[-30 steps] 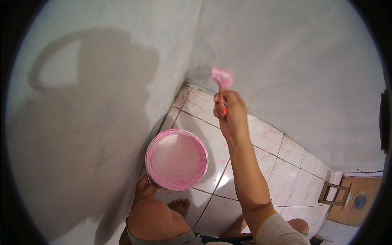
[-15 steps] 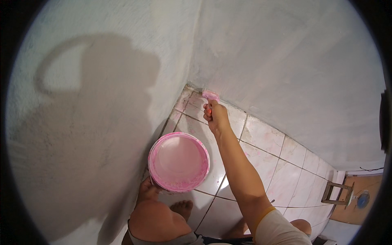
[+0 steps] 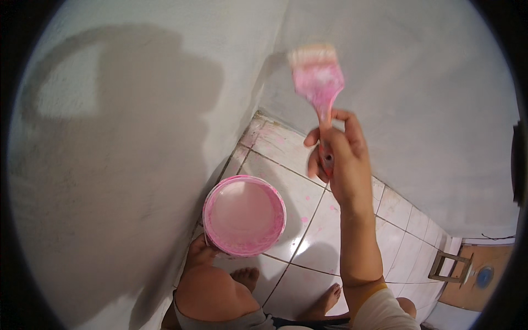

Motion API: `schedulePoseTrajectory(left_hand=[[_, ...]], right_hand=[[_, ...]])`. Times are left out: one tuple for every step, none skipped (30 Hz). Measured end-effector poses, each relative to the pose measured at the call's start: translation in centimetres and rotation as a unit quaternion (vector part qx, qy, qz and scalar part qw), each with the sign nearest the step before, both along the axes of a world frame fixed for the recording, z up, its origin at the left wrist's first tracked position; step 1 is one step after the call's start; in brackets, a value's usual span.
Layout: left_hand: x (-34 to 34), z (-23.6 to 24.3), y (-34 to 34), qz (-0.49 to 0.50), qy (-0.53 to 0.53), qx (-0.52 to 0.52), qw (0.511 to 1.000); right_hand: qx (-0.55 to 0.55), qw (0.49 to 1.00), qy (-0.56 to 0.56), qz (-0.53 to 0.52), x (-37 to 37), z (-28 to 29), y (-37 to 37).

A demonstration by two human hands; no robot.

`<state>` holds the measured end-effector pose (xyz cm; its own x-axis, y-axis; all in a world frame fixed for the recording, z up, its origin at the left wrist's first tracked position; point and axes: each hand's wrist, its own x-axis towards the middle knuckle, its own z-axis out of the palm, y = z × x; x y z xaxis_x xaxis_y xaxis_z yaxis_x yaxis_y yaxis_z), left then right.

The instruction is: The person paints the lower corner of a wall using a brush, frequently dipping the brush into a pink bucket containing white paint.

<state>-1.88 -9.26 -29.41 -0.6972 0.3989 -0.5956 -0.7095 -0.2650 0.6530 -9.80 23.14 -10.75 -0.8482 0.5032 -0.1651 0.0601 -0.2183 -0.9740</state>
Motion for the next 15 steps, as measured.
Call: schedulePoseTrajectory(left_hand=[[0.0, 0.1, 0.1, 0.004, -0.001, 0.001, 1.000], [-0.1, 0.2, 0.1, 0.005, -0.002, 0.005, 1.000], [-0.2, 0.3, 0.2, 0.011, -0.005, 0.008, 1.000], [-0.1, -0.1, -0.1, 0.008, 0.000, 0.019, 1.000], [0.0, -0.4, -0.4, 0.004, 0.004, 0.029, 1.000], [0.0, -0.8, -0.6, -0.003, 0.015, 0.052, 0.999], [0.1, -1.1, -0.8, -0.002, 0.015, 0.051, 0.999], [0.2, -1.4, -1.0, -0.010, 0.016, 0.042, 0.999], [0.1, -1.2, -0.9, -0.018, 0.016, 0.034, 0.999], [0.1, -1.0, -0.8, -0.017, 0.015, 0.034, 0.999], [0.1, -0.6, -0.6, -0.008, 0.004, 0.029, 1.000], [0.0, -0.1, -0.4, 0.002, -0.007, 0.025, 1.000], [-0.2, 0.1, -0.2, 0.002, -0.010, 0.015, 1.000], [-0.2, 0.1, -0.2, 0.001, -0.010, 0.010, 1.000], [-0.1, 0.0, -0.3, -0.001, -0.010, 0.003, 1.000]], right_hand=[[0.032, 0.998, -0.048, 0.003, 0.6, -1.9, 0.4], [0.038, 0.996, -0.076, 0.014, 1.1, -4.0, 1.3], [0.044, 0.993, -0.105, 0.025, 1.3, -6.5, 2.0], [0.074, 0.990, -0.121, 0.024, 1.2, -9.1, 2.2], [0.105, 0.985, -0.136, 0.023, 1.0, -11.5, 2.5], [0.067, 0.985, -0.159, 0.023, 0.9, -13.2, 2.9], [0.066, 0.985, -0.159, 0.024, 0.4, -13.9, 2.6], [0.017, 0.982, -0.187, -0.006, -0.2, -14.5, 1.9], [-0.030, 0.976, -0.215, -0.036, -0.8, -15.0, 1.5], [-0.071, 0.971, -0.225, -0.028, -1.4, -15.7, 1.6], [-0.071, 0.971, -0.225, -0.027, -1.9, -16.3, 1.6], [-0.112, 0.970, -0.214, -0.010, -2.3, -16.8, 1.6], [-0.153, 0.967, -0.203, 0.007, -2.8, -17.5, 1.6], [-0.170, 0.965, -0.201, 0.008, -3.4, -18.2, 1.7], [-0.172, 0.964, -0.201, 0.009, -4.1, -18.4, 1.3]])
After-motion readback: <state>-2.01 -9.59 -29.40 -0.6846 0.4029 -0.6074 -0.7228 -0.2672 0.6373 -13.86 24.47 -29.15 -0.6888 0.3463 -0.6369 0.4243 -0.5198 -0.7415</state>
